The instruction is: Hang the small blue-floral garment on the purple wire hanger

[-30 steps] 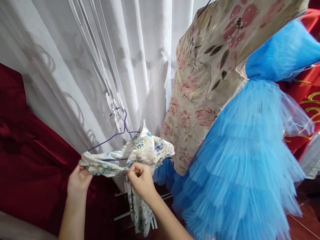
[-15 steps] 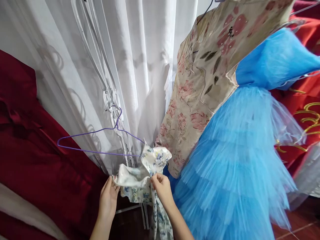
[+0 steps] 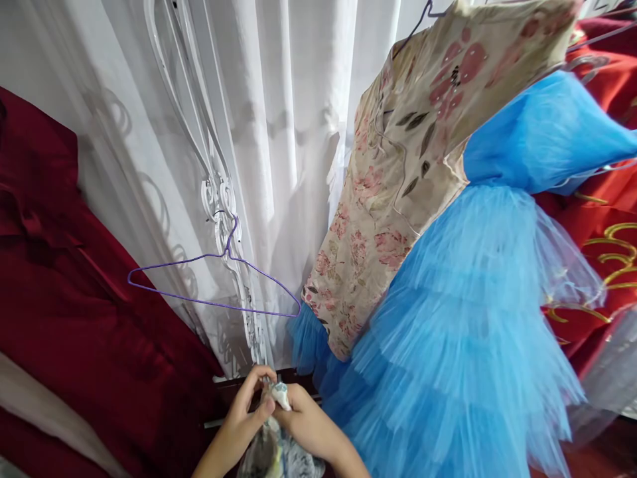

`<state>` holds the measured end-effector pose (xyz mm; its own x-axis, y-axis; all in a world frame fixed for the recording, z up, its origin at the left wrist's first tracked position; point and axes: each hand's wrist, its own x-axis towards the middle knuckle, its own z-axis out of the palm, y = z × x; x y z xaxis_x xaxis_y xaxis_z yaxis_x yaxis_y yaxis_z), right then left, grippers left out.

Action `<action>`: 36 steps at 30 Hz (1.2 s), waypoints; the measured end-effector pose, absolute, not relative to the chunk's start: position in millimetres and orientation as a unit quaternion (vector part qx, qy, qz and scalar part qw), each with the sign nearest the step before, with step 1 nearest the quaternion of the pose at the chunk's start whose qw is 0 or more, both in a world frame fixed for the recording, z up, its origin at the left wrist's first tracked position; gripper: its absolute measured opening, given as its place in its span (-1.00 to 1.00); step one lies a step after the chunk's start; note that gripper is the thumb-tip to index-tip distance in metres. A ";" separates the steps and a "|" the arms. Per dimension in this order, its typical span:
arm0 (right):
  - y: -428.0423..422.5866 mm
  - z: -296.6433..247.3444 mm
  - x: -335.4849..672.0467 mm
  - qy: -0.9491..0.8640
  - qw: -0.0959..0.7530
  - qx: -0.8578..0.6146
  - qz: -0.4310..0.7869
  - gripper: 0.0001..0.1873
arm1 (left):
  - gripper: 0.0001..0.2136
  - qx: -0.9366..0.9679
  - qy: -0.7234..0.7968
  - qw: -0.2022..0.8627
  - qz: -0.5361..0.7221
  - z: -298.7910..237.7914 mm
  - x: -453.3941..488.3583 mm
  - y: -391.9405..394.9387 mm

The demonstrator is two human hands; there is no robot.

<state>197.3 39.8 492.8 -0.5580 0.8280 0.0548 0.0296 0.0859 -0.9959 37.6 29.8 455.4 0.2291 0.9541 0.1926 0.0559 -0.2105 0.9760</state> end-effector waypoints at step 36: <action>230.2 645.2 216.4 -0.642 0.383 -0.333 0.575 -0.63 | -0.79 0.725 0.636 -0.151 0.217 640.9 -215.6 140.5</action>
<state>216.4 230.2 645.2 -0.4854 0.8675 0.1084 -0.0127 0.1170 -0.9931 -215.6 140.5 640.9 0.0968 0.8567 0.5067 0.9879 -0.1448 0.0561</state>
